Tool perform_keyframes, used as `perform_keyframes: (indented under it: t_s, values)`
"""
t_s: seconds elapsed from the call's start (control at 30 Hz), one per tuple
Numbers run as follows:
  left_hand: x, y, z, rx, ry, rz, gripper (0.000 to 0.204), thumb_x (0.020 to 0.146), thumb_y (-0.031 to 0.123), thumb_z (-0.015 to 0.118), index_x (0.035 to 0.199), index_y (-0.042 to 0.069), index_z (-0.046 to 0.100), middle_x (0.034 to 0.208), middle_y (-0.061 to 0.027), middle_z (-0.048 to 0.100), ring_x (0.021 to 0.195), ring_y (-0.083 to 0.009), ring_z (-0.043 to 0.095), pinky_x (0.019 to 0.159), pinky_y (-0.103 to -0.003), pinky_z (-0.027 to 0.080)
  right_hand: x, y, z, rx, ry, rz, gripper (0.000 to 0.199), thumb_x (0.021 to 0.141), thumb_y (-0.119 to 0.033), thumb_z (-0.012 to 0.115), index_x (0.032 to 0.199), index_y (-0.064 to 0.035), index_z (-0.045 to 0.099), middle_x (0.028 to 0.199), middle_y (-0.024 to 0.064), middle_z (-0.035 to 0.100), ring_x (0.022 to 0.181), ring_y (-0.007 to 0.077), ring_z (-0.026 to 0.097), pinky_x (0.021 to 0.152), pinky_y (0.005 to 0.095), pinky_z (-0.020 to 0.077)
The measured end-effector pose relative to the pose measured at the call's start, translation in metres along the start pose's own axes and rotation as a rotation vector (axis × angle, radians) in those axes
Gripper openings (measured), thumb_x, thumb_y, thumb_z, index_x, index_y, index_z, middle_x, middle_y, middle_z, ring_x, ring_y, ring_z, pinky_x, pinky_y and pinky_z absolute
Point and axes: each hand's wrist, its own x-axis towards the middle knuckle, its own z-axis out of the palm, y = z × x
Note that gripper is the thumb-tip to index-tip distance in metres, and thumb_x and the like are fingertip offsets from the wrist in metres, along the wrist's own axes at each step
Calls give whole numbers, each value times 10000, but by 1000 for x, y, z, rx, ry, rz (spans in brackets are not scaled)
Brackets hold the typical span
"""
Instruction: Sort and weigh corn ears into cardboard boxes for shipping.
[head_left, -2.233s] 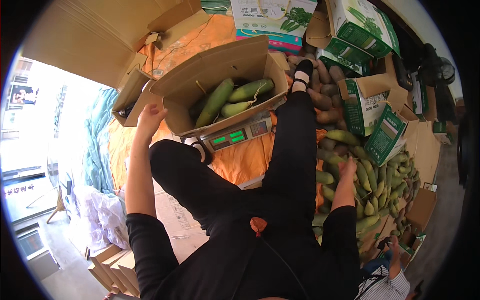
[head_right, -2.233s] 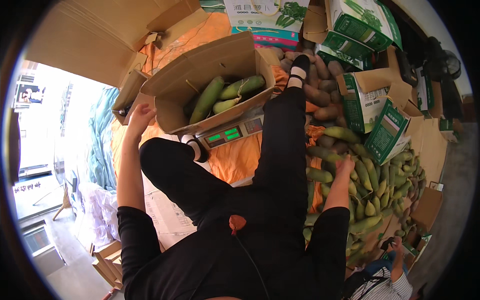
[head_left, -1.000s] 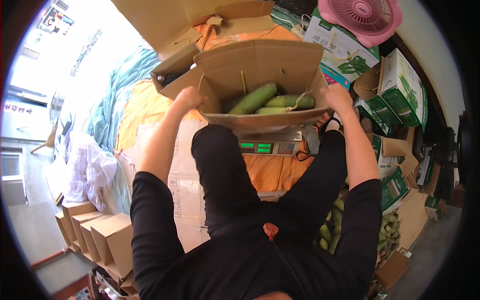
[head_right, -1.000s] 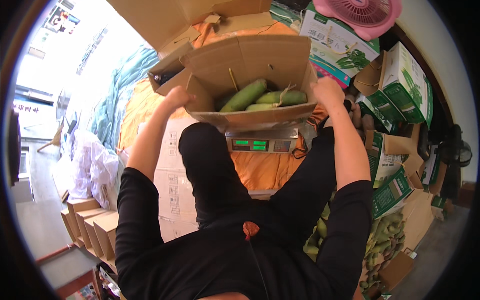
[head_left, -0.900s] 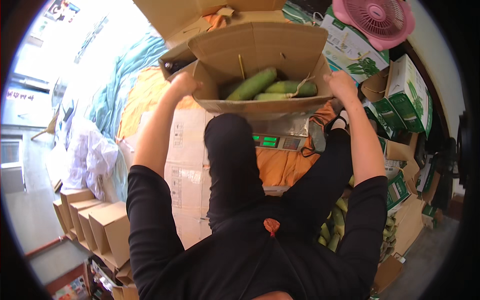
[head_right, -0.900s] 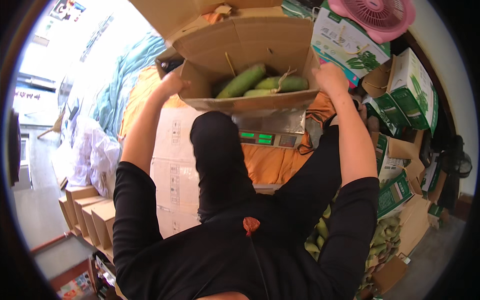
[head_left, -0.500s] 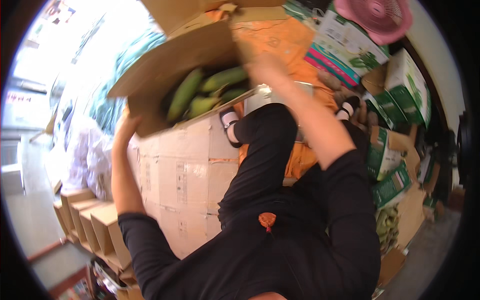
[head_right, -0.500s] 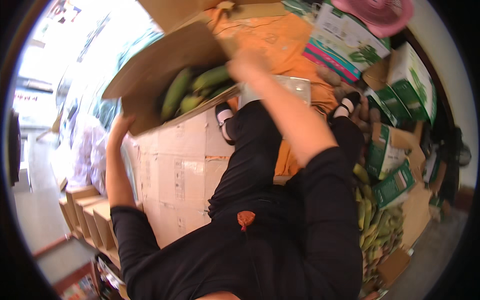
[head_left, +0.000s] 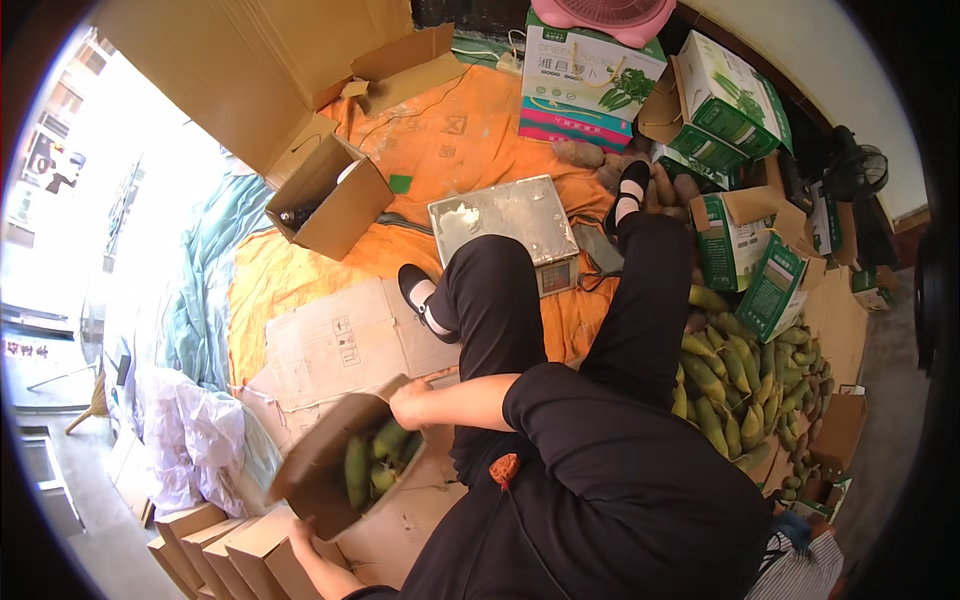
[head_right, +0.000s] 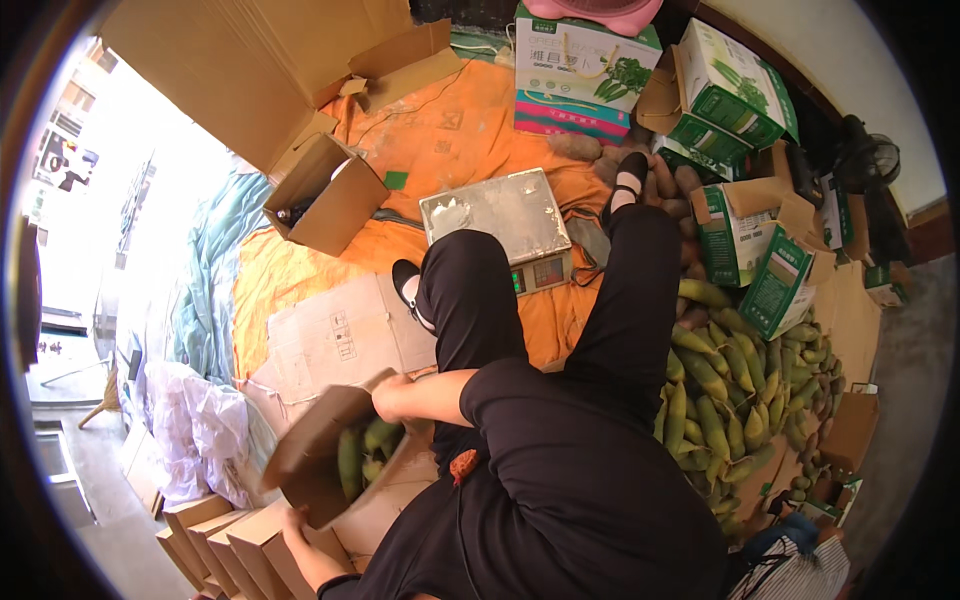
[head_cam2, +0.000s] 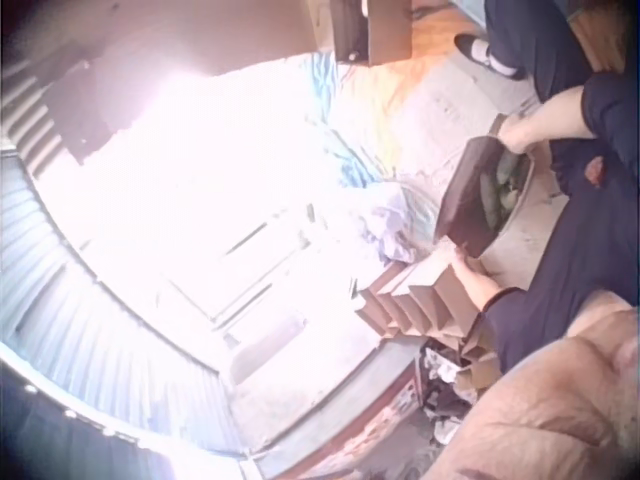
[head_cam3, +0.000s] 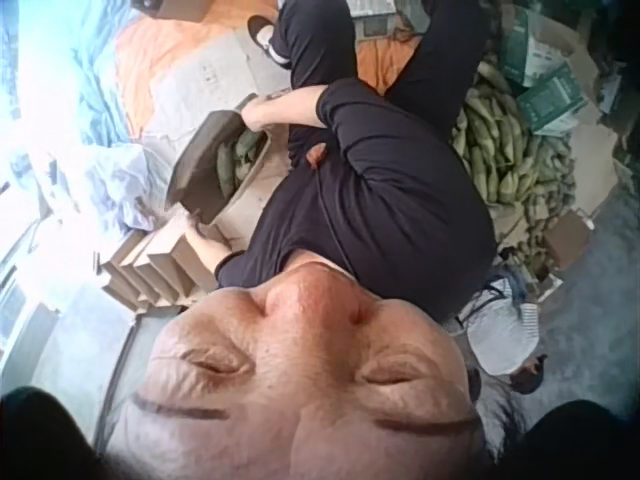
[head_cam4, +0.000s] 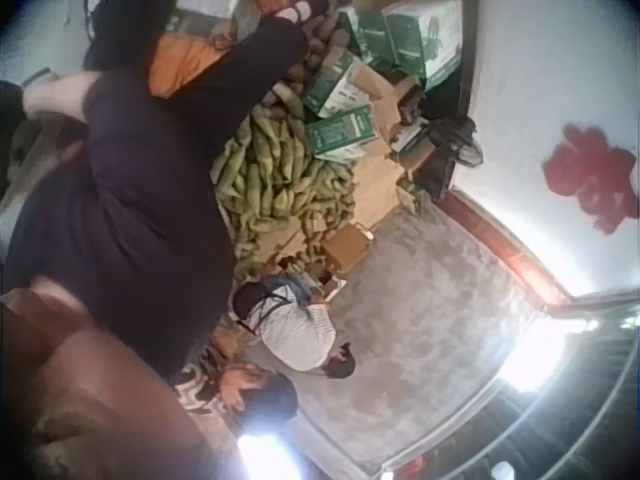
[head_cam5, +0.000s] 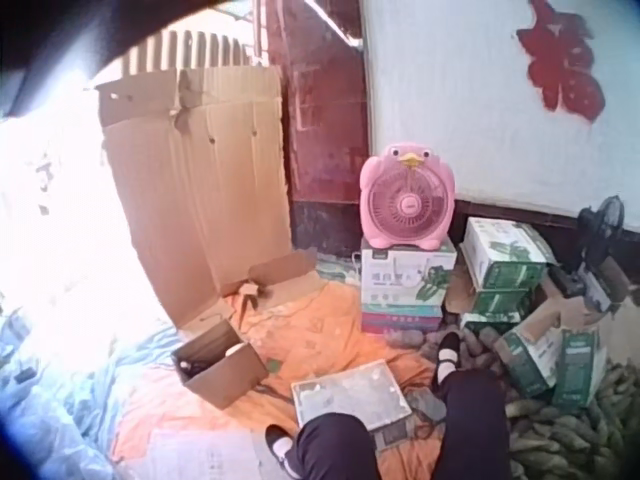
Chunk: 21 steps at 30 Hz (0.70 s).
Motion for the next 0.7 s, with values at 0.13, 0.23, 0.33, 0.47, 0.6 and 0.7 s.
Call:
perform_keyframes:
  t_s: [0.13,0.23,0.33,0.47,0.6,0.7]
  values:
    - [31,65,-6,-202,60,414,300,826,238,679,931,-42,660,862,-171,675,816,-273,651,726,-394,513,46,19,-3,-43,-30,-211,209,775,-253,682,902,-92,725,956,80,702,906,239,667,743,404,521]
    - [42,109,-8,-285,123,461,295,833,230,668,954,-39,653,888,-169,670,831,-274,647,737,-387,510,-2,11,-66,167,347,-308,272,811,-299,586,880,-65,707,896,143,686,909,326,652,775,461,505]
    - [61,144,-35,-340,205,520,292,840,221,656,977,-36,645,914,-166,666,846,-274,643,748,-380,507,-38,31,-108,363,513,-358,259,808,-290,581,885,-74,700,904,153,680,894,332,647,775,450,499]
    - [79,180,-75,-424,317,570,289,850,210,641,1008,-32,635,948,-163,659,866,-274,637,762,-370,503,-89,96,-145,602,767,-470,243,814,-285,595,883,-70,686,880,140,678,842,287,650,757,409,492]
    - [86,196,-116,-508,424,585,289,859,199,625,1038,-28,625,983,-160,653,886,-274,632,777,-361,499,-165,191,-168,691,1115,-393,228,832,-265,615,850,-42,658,818,129,671,777,272,644,683,367,485]
    - [92,209,-145,-577,499,592,290,867,191,614,1061,-24,617,1009,-157,648,901,-274,628,788,-354,496,-209,270,-158,746,1310,-133,201,844,-243,607,885,-55,667,829,120,674,782,249,648,692,346,490]
